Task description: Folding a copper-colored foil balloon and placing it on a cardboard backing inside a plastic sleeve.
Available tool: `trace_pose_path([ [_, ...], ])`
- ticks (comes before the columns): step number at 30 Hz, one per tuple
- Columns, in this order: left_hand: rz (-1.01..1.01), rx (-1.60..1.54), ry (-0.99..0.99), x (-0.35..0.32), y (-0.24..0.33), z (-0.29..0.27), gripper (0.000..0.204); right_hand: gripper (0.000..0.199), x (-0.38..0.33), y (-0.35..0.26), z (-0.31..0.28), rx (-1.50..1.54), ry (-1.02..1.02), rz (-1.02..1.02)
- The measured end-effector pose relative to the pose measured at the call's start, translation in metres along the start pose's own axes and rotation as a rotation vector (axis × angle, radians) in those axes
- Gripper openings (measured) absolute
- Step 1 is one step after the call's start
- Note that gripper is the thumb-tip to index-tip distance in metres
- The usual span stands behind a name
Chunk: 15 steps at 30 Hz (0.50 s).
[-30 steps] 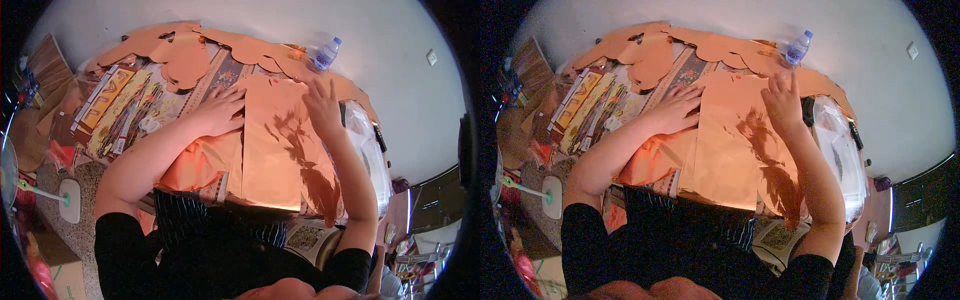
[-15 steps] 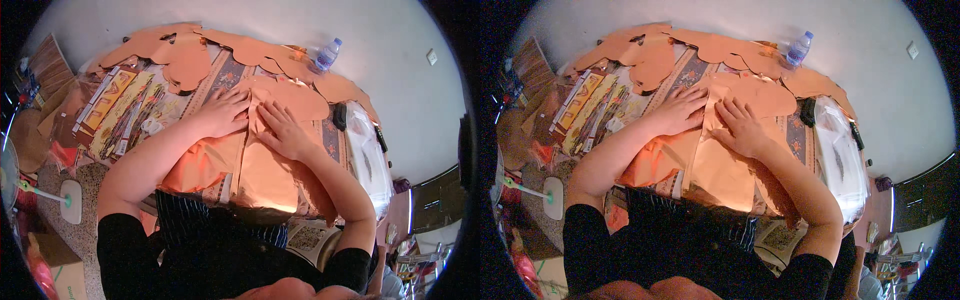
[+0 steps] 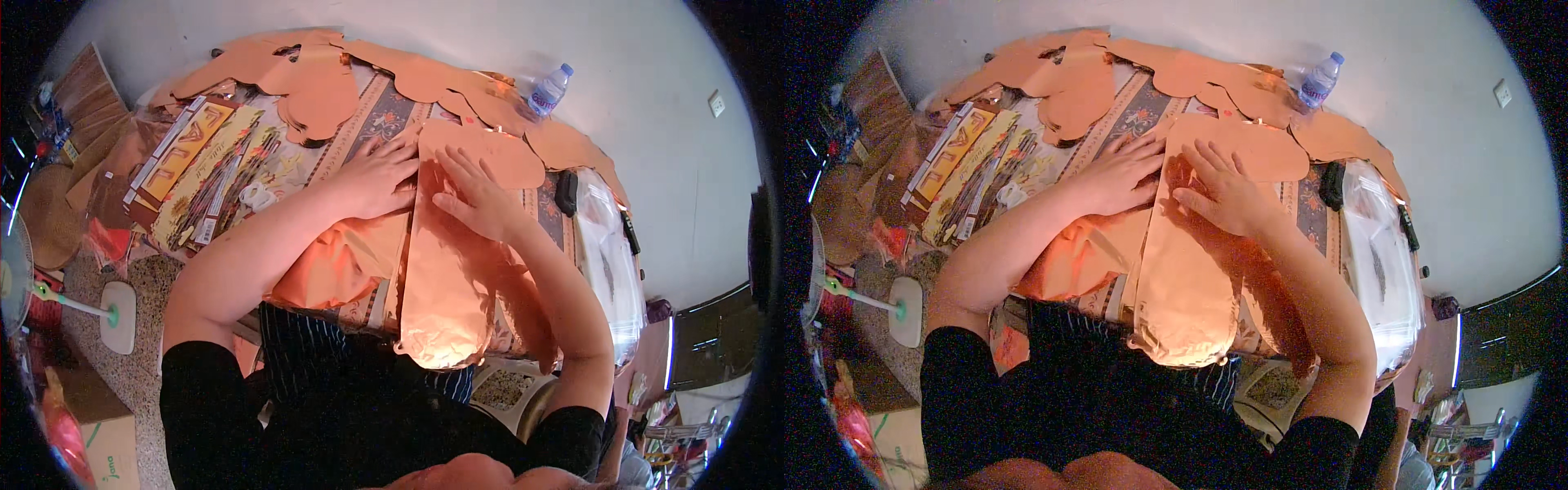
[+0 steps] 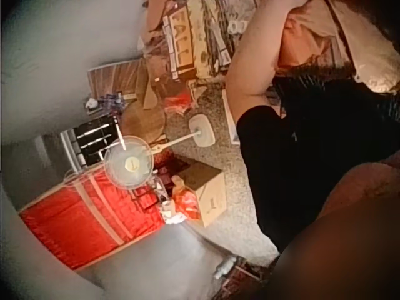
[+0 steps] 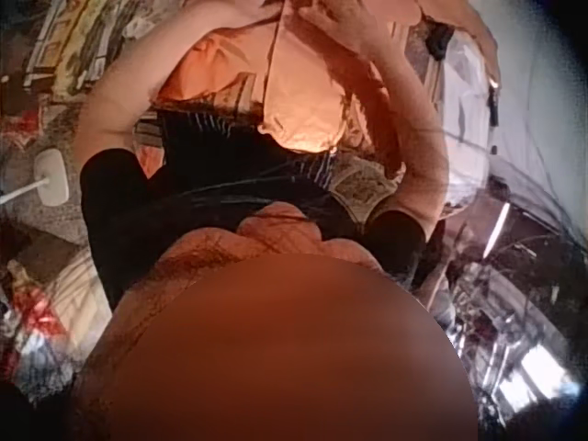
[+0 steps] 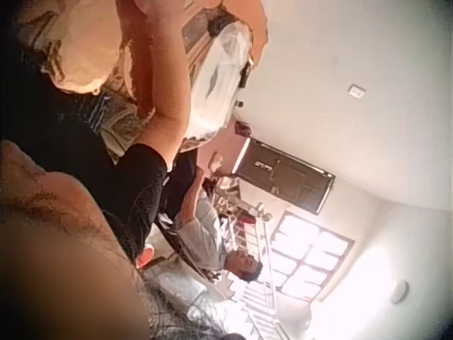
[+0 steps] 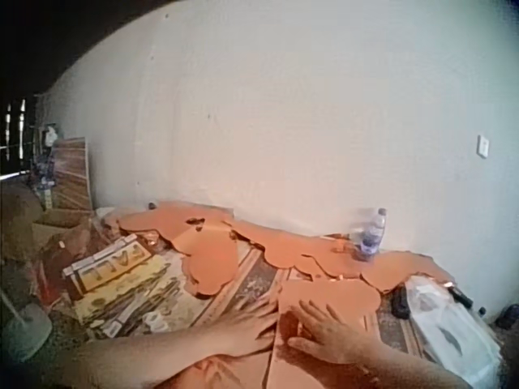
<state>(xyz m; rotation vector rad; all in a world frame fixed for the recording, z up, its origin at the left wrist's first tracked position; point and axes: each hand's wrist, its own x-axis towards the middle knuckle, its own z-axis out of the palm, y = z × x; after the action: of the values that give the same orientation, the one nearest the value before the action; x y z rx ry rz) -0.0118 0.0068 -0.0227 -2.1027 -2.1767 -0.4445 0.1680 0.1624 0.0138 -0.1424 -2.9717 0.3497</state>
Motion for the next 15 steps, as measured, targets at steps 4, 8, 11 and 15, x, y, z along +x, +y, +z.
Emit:
trace_pose_path([
  [4, -0.031, -0.026, -0.014, 0.0, 0.003, -0.003, 0.063, 0.074, -0.002, -0.014, 0.014, -0.042, 0.013, -0.005],
  [8, -0.043, -0.104, -0.039, 0.0, 0.006, -0.014, 0.066, 0.076, 0.0, -0.013, 0.024, -0.166, 0.056, -0.004],
  [11, -0.035, -0.158, 0.053, -0.003, 0.006, -0.021, 0.068, 0.078, 0.003, -0.011, 0.028, -0.178, 0.043, -0.009],
  [15, -0.001, -0.396, 0.097, -0.007, -0.005, -0.056, 0.064, 0.081, 0.002, -0.014, 0.024, -0.198, 0.021, -0.007],
])
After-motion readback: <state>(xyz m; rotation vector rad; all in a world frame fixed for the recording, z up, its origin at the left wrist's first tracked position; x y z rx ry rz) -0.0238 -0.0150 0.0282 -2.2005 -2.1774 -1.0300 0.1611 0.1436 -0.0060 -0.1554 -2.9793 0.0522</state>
